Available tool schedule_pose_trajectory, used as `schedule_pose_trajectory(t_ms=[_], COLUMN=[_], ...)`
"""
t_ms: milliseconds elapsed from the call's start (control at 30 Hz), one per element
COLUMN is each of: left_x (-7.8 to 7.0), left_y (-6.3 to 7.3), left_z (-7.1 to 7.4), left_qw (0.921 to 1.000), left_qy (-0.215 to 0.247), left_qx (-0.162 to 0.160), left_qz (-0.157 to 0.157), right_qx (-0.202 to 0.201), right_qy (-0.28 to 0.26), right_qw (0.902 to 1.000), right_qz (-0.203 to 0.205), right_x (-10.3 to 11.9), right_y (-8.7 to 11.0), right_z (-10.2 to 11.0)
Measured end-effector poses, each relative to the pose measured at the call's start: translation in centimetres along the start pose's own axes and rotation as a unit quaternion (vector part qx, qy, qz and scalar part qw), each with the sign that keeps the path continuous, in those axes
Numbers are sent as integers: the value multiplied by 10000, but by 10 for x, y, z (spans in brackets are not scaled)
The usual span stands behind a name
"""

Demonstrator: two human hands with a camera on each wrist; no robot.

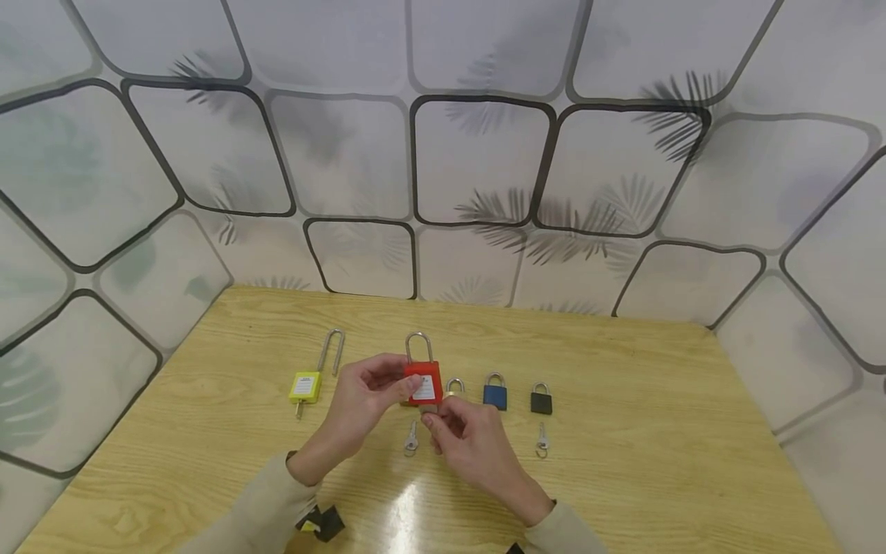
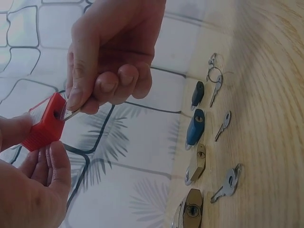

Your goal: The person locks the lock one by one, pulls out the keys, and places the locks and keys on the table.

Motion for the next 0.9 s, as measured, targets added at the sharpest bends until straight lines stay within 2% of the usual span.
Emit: schedule_pose_trajectory(t_ms=[267,333,467,533,600,733,900], left_x=[0,-6,-24,-29,-30,-23,-15], left_y=[-3,-9,-21,-24,-24,-24,-19], left_z=[4,12,40,50,56,60,68], left_qw=[9997,9983,9885,9862,9879,9907,9883], left_qy=[199,417,875,846,650,310,-72], left_qx=[-88,-368,-1236,-1419,-1383,-1149,-1257], left_qz=[104,152,38,58,244,659,860], right_qx=[128,278,778,1000,1142,1317,1318], right_qy=[124,256,500,585,695,933,1467], right_qw=[9998,9993,9957,9933,9910,9869,9803], right_qz=[4,70,74,1,3,46,120], right_x=[-2,-6,-17,-20,-21,-16,-7], right_y=[2,7,20,23,21,13,4], right_z=[-1,-4,-14,-16,-15,-10,-8])
Point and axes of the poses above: each hand's wrist, its own y-axis away from the middle knuckle, its own z-axis out of the back of the hand, x = y × z, the point moved 3 cm from there along -y, towards the middle knuckle, and after that the axes turned 4 degrees about y, right-handed, at the moved point
